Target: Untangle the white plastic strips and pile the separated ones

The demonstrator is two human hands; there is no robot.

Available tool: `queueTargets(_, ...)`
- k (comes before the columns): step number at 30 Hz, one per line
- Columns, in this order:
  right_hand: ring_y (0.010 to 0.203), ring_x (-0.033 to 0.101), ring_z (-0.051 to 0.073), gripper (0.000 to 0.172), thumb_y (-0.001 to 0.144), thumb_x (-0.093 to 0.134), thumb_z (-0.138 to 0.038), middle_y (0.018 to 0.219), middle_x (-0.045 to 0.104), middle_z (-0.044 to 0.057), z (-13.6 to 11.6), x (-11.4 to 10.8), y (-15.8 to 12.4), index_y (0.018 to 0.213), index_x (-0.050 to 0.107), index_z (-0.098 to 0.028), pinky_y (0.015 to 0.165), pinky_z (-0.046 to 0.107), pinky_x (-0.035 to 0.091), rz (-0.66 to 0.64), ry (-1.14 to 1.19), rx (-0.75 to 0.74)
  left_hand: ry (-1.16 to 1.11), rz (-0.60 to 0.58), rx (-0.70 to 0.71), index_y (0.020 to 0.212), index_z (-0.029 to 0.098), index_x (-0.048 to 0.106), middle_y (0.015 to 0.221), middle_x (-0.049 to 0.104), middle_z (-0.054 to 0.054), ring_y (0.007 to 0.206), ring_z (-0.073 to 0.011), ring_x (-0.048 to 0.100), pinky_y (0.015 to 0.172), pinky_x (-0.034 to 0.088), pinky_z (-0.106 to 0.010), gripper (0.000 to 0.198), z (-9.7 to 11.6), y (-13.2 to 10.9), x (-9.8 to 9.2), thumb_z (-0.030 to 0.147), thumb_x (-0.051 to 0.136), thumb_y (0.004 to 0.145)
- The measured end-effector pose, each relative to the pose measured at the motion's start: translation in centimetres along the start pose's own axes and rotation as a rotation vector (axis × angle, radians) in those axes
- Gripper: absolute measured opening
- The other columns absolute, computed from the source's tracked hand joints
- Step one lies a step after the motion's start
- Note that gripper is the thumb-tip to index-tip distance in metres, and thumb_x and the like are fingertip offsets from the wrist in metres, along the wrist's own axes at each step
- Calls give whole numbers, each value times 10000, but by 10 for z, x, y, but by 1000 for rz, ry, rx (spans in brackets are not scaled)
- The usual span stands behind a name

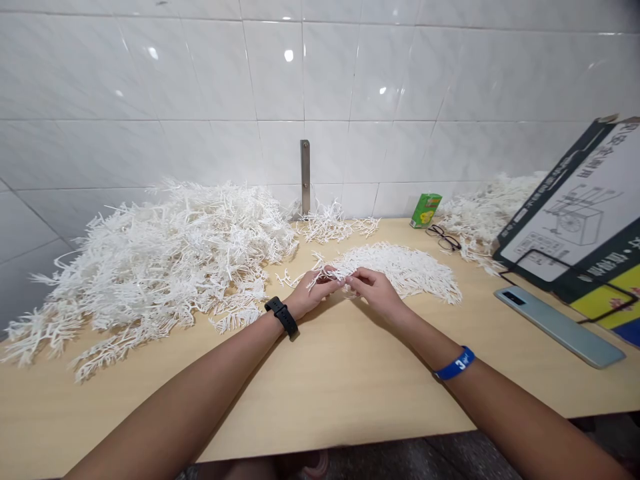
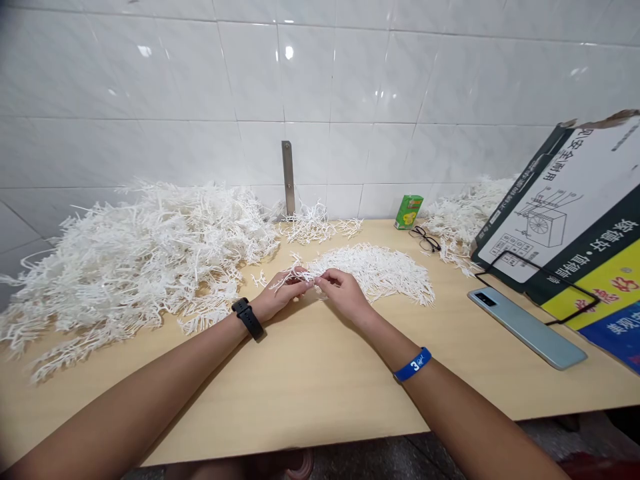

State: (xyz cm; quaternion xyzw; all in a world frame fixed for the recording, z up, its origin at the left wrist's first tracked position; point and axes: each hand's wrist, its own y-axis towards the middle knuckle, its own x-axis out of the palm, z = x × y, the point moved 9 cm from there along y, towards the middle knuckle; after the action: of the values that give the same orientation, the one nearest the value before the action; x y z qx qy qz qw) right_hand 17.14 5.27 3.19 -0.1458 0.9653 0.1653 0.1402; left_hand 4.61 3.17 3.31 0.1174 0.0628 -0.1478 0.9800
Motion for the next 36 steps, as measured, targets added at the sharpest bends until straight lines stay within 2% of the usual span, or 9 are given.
queueTargets(4, 761, 523, 186, 213, 820, 605, -377, 840, 578, 37, -19, -9, -7, 953, 594, -211, 653, 312, 417, 126, -197, -133, 73, 31, 35, 759, 162, 578, 647, 499, 19, 638, -125, 443, 616, 345, -261, 330, 7, -2, -1, 483, 595, 832)
queueTargets(7, 954, 541, 238, 422, 835, 587, -291, 1072, 569, 90, -44, -18, -16, 1252, 528, -262, 770, 368, 460, 241, -330, -302, 106, 27, 42, 739, 166, 552, 643, 492, 23, 630, -122, 442, 617, 338, -263, 334, 9, -2, 0, 483, 584, 841)
queueTargets(9, 1075, 521, 263, 432, 853, 563, -260, 1192, 541, 99, -57, -16, -20, 1282, 538, -299, 889, 425, 447, 227, -387, -413, 114, 10, 50, 755, 166, 557, 660, 504, 22, 638, -122, 453, 622, 344, -264, 326, 8, -2, 1, 478, 583, 844)
queueTargets(12, 1138, 509, 276, 293, 869, 558, -254, 1234, 550, 98, -63, -8, -22, 1144, 652, -290, 983, 456, 407, 139, -426, -494, 108, -17, 74, 805, 160, 584, 695, 526, 12, 664, -127, 473, 628, 355, -262, 315, 8, 0, 3, 471, 584, 849)
queueTargets(16, 992, 590, 252, 223, 895, 524, -268, 1039, 663, 87, -47, 1, -16, 1044, 690, -253, 883, 409, 454, 27, -371, -391, 21, 1, 12, 1095, 172, 585, 756, 573, 7, 655, -120, 498, 605, 360, -248, 427, -1, 1, 0, 456, 675, 788)
queueTargets(20, 828, 601, 219, 273, 881, 531, -303, 1011, 693, 67, -29, -3, -10, 1106, 669, -234, 765, 356, 461, 44, -331, -236, -129, 95, -44, 1302, 213, 477, 921, 631, -23, 701, -115, 550, 657, 406, -252, 656, -9, 0, -8, 399, 747, 733)
queueTargets(26, 736, 554, 184, 503, 874, 510, -291, 947, 672, 24, -22, -7, -8, 1376, 521, -273, 705, 323, 428, 48, -201, -179, -213, 221, -81, 1044, 146, 654, 842, 670, -40, 839, -161, 611, 825, 453, -307, 395, -18, 1, -18, 348, 752, 720)
queueTargets(30, 709, 542, 177, 338, 865, 495, -277, 934, 680, 32, -20, -4, -8, 1158, 660, -241, 684, 320, 412, 23, -224, -150, -310, 253, -99, 909, 134, 687, 869, 675, -55, 822, -147, 627, 847, 469, -313, 299, -30, 6, -21, 356, 752, 721)
queueTargets(36, 637, 503, 150, 190, 847, 536, -317, 701, 555, -17, -10, 0, -5, 997, 599, -216, 604, 288, 374, -6, -187, -83, -505, 360, -118, 918, 144, 655, 970, 672, -55, 751, -91, 612, 805, 480, -273, 296, -39, 8, -30, 338, 766, 724)
